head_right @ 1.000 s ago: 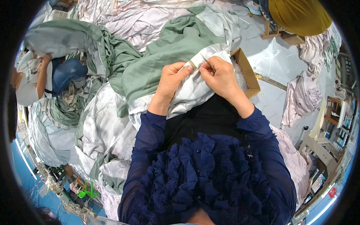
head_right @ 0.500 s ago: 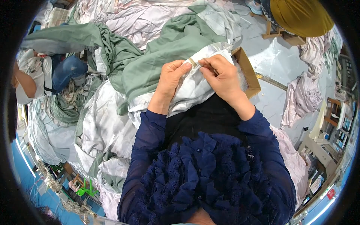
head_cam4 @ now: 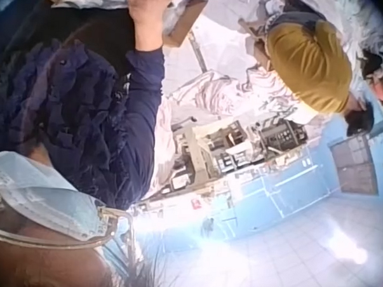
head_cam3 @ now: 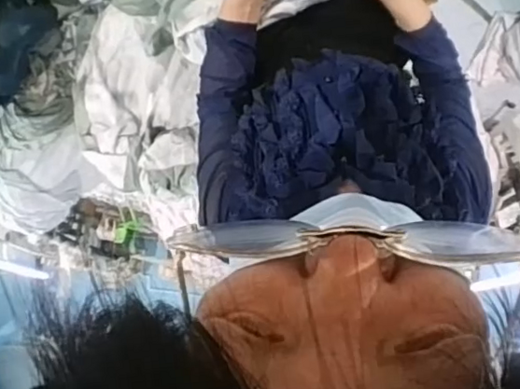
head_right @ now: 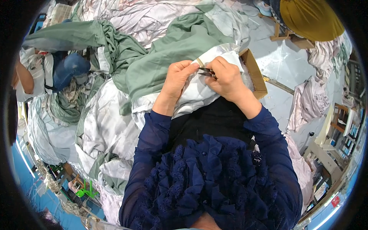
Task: Trimming loose threads and inspecting fabric pillowcases in a textile factory using a thread cutter.
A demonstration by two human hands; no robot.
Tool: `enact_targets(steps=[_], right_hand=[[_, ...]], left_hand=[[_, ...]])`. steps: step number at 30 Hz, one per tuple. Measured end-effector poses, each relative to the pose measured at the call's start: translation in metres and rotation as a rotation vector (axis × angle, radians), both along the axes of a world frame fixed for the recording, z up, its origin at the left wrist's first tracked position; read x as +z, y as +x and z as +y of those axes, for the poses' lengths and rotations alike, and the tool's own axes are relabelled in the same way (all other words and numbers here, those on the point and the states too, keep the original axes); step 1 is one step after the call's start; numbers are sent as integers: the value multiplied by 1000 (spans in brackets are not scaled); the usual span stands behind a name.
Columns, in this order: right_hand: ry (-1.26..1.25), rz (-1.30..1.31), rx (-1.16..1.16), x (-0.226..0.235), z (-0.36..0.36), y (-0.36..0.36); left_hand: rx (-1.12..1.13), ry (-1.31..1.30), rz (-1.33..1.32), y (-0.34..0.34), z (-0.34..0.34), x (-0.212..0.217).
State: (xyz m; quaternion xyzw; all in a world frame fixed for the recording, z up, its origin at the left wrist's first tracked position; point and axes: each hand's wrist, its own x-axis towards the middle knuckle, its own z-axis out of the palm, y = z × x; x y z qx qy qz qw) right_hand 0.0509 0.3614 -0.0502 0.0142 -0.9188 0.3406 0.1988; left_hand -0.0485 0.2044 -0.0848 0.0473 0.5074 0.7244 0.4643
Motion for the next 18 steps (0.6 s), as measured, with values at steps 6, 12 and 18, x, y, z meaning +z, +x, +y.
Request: enact_targets(steps=[6, 12, 18], right_hand=[[-286, -100, -1, 13, -7, 14], [-620, -277, -54, 14, 3, 22], [-969, -143, 59, 21, -18, 17]], left_hand=[[-42, -21, -34, -6, -3, 2], [-21, 7, -20, -4, -5, -8], [-134, -138, -13, -11, -24, 7]])
